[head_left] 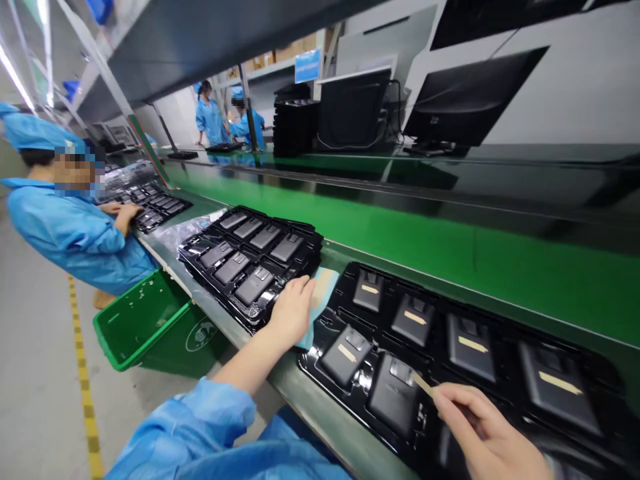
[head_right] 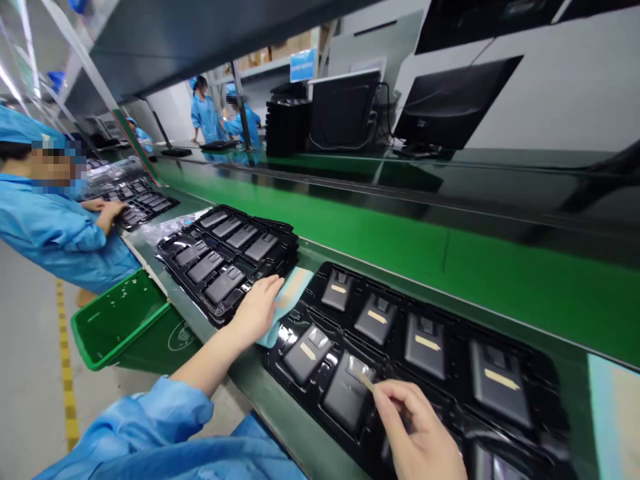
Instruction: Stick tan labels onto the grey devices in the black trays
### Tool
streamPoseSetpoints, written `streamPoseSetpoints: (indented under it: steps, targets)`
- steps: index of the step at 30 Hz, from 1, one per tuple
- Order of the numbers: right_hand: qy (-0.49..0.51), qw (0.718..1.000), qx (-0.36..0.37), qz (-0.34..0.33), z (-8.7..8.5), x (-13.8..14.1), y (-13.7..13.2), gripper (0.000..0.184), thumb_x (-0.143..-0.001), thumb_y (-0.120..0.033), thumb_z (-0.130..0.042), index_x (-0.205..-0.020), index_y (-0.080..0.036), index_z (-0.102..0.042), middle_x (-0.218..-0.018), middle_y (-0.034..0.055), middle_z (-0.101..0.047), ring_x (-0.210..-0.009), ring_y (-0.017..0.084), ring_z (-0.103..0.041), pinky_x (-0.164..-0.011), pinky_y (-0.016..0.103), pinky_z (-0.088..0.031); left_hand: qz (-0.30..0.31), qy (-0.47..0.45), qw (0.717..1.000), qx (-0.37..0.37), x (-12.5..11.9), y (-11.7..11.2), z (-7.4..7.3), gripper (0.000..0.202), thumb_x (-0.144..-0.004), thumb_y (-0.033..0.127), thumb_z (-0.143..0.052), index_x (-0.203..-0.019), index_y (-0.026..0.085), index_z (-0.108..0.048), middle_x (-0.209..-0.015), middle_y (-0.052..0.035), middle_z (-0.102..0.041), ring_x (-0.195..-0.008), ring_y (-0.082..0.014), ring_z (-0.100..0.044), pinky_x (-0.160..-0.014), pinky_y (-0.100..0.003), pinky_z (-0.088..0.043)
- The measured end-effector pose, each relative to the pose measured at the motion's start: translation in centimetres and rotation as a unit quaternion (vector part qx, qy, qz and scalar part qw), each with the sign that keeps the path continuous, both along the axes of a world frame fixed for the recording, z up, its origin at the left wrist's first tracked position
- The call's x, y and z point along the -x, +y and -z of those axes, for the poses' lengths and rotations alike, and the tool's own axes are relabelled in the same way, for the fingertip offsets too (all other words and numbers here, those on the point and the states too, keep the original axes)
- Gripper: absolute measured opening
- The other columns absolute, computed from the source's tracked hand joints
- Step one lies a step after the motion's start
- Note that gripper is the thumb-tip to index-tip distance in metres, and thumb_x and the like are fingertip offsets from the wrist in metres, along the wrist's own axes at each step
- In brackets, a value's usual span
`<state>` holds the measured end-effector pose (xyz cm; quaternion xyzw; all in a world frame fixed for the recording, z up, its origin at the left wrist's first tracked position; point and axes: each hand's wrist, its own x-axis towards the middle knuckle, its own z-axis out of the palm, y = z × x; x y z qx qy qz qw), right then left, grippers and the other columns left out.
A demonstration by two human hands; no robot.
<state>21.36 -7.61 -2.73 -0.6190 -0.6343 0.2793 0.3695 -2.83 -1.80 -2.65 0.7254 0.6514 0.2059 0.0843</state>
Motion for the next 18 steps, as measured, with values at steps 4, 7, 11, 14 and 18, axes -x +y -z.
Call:
streamPoseSetpoints:
  steps: [4, 7, 11, 14, 18]
  targets:
    - [0.005, 1.000, -0.005, 0.003, 1.0, -0.4, -0.7, 0.036, -0.069, -0.057, -0.044, -0.060, -0.024, -0.055, -0.064, -0.0001, -0.055, -0.053, 0.014, -0.051, -0.046, 0.020, -0.042, 0.089, -0.030, 0.985, -0.145, -0.8, -1.8, -0.7, 0.033, -0.079, 0.008, -0.037, -0.109, 0.014, -0.049, -0.112, -0.0088, -0.053, -0.105, -0.0196, -0.045, -0.091, -0.037, -0.039]
    - [0.002, 1.000, -0.016, -0.015, 1.5, -0.3, -1.0, 0.034, -0.072, -0.055, -0.044, -0.060, -0.024, -0.053, -0.060, -0.0022, -0.052, -0.046, 0.011, -0.046, -0.045, 0.019, -0.041, 0.192, -0.070, 0.973, -0.110, -2.4, -3.6, -1.1, 0.026, -0.083, 0.019, -0.041, -0.106, 0.015, -0.052, -0.101, -0.0062, -0.059, -0.091, -0.0172, -0.053, -0.083, -0.032, -0.044]
    - [0.000, 0.996, 0.002, -0.089, 0.4, 0.7, -1.1, 0.032, -0.073, -0.050, -0.044, -0.058, -0.024, -0.054, -0.058, -0.0015, -0.053, -0.048, 0.012, -0.049, -0.047, 0.018, -0.043, 0.255, -0.101, 0.961, 0.023, -4.8, -5.3, -0.9, 0.024, -0.079, 0.029, -0.053, -0.097, 0.013, -0.057, -0.085, -0.0032, -0.063, -0.077, -0.0156, -0.056, -0.075, -0.027, -0.045]
    - [0.010, 0.993, 0.020, -0.115, -0.5, 1.5, -1.0, 0.033, -0.073, -0.048, -0.043, -0.056, -0.023, -0.054, -0.055, -0.0007, -0.053, -0.049, 0.013, -0.050, -0.045, 0.018, -0.043, 0.261, -0.121, 0.954, 0.083, -6.1, -5.5, -0.4, 0.013, -0.080, 0.024, -0.051, -0.080, 0.014, -0.059, -0.074, -0.0008, -0.063, -0.070, -0.0130, -0.055, -0.070, -0.022, -0.043]
    - [0.012, 0.995, 0.021, -0.097, -0.3, 1.5, -1.1, 0.033, -0.072, -0.049, -0.043, -0.055, -0.023, -0.053, -0.054, -0.0002, -0.054, -0.048, 0.013, -0.051, -0.045, 0.019, -0.043, 0.261, -0.137, 0.951, 0.093, -6.8, -5.3, 0.0, 0.020, -0.082, 0.018, -0.045, -0.065, 0.014, -0.056, -0.067, 0.0002, -0.060, -0.065, -0.0102, -0.054, -0.065, -0.018, -0.041]
